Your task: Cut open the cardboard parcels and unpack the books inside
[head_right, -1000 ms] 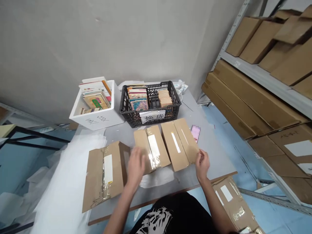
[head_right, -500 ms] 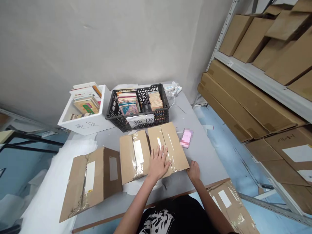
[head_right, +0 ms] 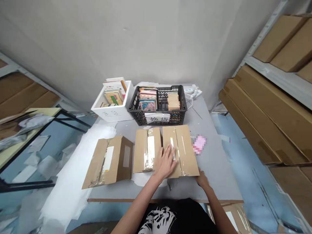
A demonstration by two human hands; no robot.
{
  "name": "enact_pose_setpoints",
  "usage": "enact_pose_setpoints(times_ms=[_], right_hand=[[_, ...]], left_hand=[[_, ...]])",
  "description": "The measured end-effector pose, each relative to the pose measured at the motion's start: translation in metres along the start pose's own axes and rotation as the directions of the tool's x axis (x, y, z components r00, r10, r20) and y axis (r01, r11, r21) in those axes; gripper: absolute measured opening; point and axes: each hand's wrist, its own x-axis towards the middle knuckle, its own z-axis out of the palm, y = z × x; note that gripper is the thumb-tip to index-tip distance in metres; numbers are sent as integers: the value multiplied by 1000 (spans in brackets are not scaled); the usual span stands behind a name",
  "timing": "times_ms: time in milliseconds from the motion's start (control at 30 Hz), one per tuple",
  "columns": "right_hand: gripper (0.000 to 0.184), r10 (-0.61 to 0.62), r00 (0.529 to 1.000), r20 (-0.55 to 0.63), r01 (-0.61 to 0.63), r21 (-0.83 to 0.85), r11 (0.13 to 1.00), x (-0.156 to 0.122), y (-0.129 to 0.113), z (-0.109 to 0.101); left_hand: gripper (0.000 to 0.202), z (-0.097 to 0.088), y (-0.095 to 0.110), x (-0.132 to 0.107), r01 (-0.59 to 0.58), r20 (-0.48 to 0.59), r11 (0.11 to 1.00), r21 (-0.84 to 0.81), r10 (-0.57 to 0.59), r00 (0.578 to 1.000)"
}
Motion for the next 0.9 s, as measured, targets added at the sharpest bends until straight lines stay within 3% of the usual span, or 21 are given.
enact_pose_setpoints(times_ms=[67, 133, 167, 233, 333, 400, 467, 533, 600, 667, 733, 767, 833, 900], right_hand=[[13, -6, 1000, 22, 6, -28, 1000, -4, 15, -24], [10, 17, 1000, 14, -16, -57, 998, -5, 29, -56], [10, 63, 997, -40, -65, -48, 997, -6, 32, -73], [18, 95, 985, -142, -91, 30, 995, -10, 20, -107], [34, 79, 980, -181, -42, 201, 979, -30, -46, -143], [45, 18, 984, -175, 45, 352, 935, -53, -115, -149], [57, -80, 990, -112, 127, 520, 845, -77, -190, -138], [58, -198, 980, 0, 150, 654, 741, -96, -260, -113], [50, -366, 921, 136, 146, 749, 647, -106, -319, -77], [42, -478, 865, 154, 182, 791, 584, -109, -364, -38], [36, -522, 846, 105, 250, 788, 563, -108, -395, 2], [36, -502, 862, 65, 275, 772, 573, -108, -405, 20], [38, -428, 904, -6, 298, 728, 617, -109, -416, 53], [41, -358, 934, 1, 254, 704, 663, -114, -418, 77]], left_hand=[[60, -26, -19, -10, 113, -96, 993, -20, -114, 989], [63, -58, -52, -26, 318, -217, 948, -29, -317, 923], [66, -74, -72, -36, 440, -264, 897, -34, -433, 862], [78, -102, -117, -57, 678, -284, 734, -37, -658, 698], [94, -125, -179, -85, 880, -161, 474, 16, -868, 470], [99, -129, -209, -97, 919, -68, 391, 57, -917, 394], [103, -129, -231, -105, 927, -2, 370, 63, -929, 371], [104, -131, -247, -111, 926, 38, 377, 18, -926, 377], [103, -134, -262, -118, 920, 64, 387, -61, -918, 391], [103, -137, -278, -126, 916, 110, 378, -133, -913, 393], [103, -138, -294, -137, 916, 180, 362, -172, -903, 390], [100, -138, -302, -143, 912, 217, 363, -190, -891, 399], [87, -134, -317, -154, 888, 282, 386, -250, -848, 448], [71, -127, -329, -162, 845, 318, 407, -346, -797, 514]])
